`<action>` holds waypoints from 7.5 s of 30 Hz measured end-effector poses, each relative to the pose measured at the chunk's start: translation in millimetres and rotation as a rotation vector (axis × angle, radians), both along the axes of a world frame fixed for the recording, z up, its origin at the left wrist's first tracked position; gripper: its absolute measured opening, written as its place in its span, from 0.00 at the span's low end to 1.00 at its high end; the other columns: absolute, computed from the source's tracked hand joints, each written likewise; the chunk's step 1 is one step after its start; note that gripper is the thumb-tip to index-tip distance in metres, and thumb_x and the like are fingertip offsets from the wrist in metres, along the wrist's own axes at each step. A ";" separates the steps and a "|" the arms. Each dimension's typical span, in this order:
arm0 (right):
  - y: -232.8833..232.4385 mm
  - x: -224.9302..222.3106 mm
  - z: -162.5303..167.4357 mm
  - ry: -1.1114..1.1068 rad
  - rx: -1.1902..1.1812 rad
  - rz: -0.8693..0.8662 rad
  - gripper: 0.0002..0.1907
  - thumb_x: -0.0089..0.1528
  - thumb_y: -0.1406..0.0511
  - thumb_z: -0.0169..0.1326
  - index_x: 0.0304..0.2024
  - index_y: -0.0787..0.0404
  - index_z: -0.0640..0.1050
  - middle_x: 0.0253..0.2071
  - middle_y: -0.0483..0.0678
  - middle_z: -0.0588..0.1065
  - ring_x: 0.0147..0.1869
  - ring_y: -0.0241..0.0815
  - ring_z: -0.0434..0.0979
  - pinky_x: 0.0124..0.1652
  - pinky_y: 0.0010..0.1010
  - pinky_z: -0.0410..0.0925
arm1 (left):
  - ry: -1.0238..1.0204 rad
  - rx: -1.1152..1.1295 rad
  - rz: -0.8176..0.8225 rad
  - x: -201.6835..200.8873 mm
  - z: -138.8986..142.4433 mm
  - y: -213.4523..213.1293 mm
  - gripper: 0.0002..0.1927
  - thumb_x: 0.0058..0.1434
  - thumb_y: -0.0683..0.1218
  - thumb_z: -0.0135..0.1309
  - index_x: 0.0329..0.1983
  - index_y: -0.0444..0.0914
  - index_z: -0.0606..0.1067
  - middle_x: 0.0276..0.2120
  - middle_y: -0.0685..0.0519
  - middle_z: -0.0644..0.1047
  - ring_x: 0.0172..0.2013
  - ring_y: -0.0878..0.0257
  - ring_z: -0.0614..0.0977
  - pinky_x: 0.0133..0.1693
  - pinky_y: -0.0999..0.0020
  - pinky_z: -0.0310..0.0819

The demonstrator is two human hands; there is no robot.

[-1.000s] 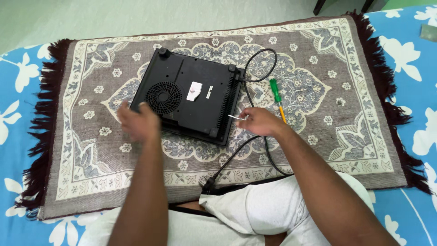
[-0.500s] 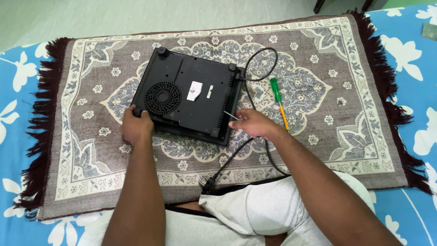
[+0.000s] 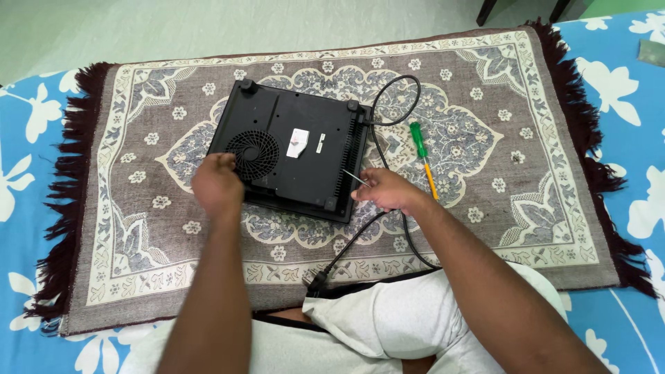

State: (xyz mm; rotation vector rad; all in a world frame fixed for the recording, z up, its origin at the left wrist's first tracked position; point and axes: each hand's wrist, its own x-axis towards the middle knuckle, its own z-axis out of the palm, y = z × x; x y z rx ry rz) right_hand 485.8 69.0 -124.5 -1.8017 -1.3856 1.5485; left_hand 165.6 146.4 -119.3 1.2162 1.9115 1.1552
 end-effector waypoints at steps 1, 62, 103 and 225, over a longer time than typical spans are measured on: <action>-0.9 0.0 0.0 -0.009 -0.005 0.009 0.44 0.56 0.58 0.63 0.70 0.67 0.62 0.53 0.55 0.80 0.29 0.36 0.71 0.26 0.27 0.66 | 0.068 0.029 0.027 5.1 -0.7 -4.3 0.10 0.72 0.44 0.50 0.45 0.39 0.83 0.43 0.50 0.84 0.44 0.60 0.86 0.47 0.62 0.81; -30.1 21.0 9.6 -0.269 0.094 0.230 0.09 0.56 0.70 0.55 0.37 0.62 0.83 0.31 0.49 0.83 0.34 0.38 0.82 0.38 0.31 0.73 | 0.181 -0.084 0.161 23.1 -26.9 -11.9 0.29 0.70 0.45 0.47 0.74 0.49 0.58 0.75 0.40 0.47 0.75 0.37 0.41 0.70 0.43 0.46; -18.3 18.7 -3.0 0.220 0.105 -0.052 0.21 0.63 0.55 0.59 0.22 0.62 0.77 0.12 0.38 0.64 0.13 0.27 0.55 0.15 0.22 0.49 | -0.721 -0.072 0.379 120.5 -16.7 -77.2 0.36 0.65 0.45 0.47 0.75 0.35 0.53 0.55 0.45 0.71 0.54 0.52 0.76 0.57 0.59 0.70; 11.8 -5.0 -21.9 0.525 -0.121 -0.492 0.08 0.61 0.63 0.55 0.31 0.58 0.72 0.24 0.41 0.69 0.17 0.29 0.56 0.15 0.22 0.49 | -0.383 -0.052 0.208 -33.8 -0.7 20.3 0.24 0.62 0.58 0.62 0.47 0.33 0.80 0.40 0.46 0.83 0.37 0.59 0.83 0.40 0.63 0.78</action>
